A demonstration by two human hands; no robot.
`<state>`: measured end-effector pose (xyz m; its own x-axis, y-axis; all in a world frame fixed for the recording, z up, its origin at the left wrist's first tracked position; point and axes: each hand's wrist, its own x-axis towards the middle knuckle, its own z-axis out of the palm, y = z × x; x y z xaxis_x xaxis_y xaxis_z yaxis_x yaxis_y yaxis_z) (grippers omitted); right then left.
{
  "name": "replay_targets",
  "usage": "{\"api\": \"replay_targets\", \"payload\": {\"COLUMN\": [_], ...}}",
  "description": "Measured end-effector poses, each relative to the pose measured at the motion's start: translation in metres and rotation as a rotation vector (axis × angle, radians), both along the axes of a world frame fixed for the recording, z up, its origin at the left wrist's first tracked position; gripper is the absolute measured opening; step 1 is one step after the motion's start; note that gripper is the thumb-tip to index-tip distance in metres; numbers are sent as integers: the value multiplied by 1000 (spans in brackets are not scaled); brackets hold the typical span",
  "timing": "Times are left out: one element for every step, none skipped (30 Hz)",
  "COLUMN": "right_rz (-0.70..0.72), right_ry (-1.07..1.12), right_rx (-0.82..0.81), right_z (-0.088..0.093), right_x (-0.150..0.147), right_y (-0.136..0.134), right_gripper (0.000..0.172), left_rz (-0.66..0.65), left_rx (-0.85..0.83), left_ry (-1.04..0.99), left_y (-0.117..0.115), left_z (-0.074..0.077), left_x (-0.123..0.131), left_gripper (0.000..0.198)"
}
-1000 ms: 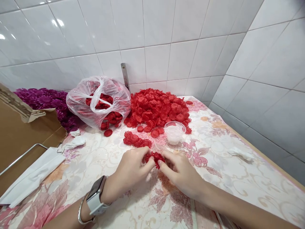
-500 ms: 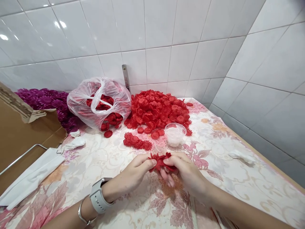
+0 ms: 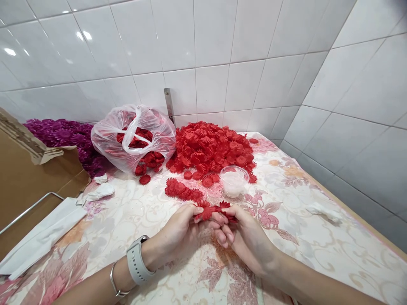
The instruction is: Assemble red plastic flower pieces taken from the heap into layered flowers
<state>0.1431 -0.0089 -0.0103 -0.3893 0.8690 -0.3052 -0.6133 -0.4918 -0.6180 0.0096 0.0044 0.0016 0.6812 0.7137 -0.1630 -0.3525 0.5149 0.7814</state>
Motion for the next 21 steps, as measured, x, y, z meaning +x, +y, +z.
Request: {"api": "replay_targets", "payload": {"right_rz": [-4,-3,0,2,2,0,-5,-8,-12,-23,-43,-68,-94,-118,-137,-145,-145,-142,-138,-131,-121], "right_ry": [6,12,18,22,24,24,23,23,24,25,30,36,43,49,51,45,27,1,-34,-73,-108], "right_rx": [-7,-14,-20,-25,-27,-25,-20,-16,-16,-15,-13,-7,5,23,44,63,80,99,123,152,184], "right_z": [0,0,0,-1,-2,-3,-4,-5,-5,-5,-4,-3,-1,2,4,7,9,10,11,11,11], "right_x": [0,0,0,0,0,-1,-1,-1,-2,-1,-1,0,2,3,5,7,8,9,9,9,9], "right_y": [0,-1,-1,-1,-1,-2,-2,-2,-2,-2,-1,0,1,2,4,6,7,7,7,7,6], "right_gripper": [30,29,29,28,28,28,29,29,30,30,30,30,29,29,28,27,27,26,25,25,25], "left_rz": [7,17,26,30,34,36,39,40,42,51,70,110,168,236,304,361,394,413,421,430,443], "left_rx": [-10,-14,-17,-21,-25,-29,-30,-27,-22,-13,0,13,23,26,23,18,17,34,76,154,261], "left_ry": [1,5,11,15,19,26,36,46,52,52,49,46,50,63,86,118,153,198,263,364,500], "left_y": [0,0,0,0,0,0,0,0,-1,-1,-1,0,1,3,5,9,13,18,24,29,35], "left_z": [0,0,0,0,0,0,0,0,1,1,1,2,2,3,3,4,4,4,4,3,3], "left_x": [0,0,0,0,0,0,0,0,0,-1,-2,-4,-5,-7,-10,-12,-14,-16,-19,-23,-27], "left_gripper": [41,40,39,38,38,38,38,38,37,34,31,28,26,25,25,23,22,21,21,20,22]}}
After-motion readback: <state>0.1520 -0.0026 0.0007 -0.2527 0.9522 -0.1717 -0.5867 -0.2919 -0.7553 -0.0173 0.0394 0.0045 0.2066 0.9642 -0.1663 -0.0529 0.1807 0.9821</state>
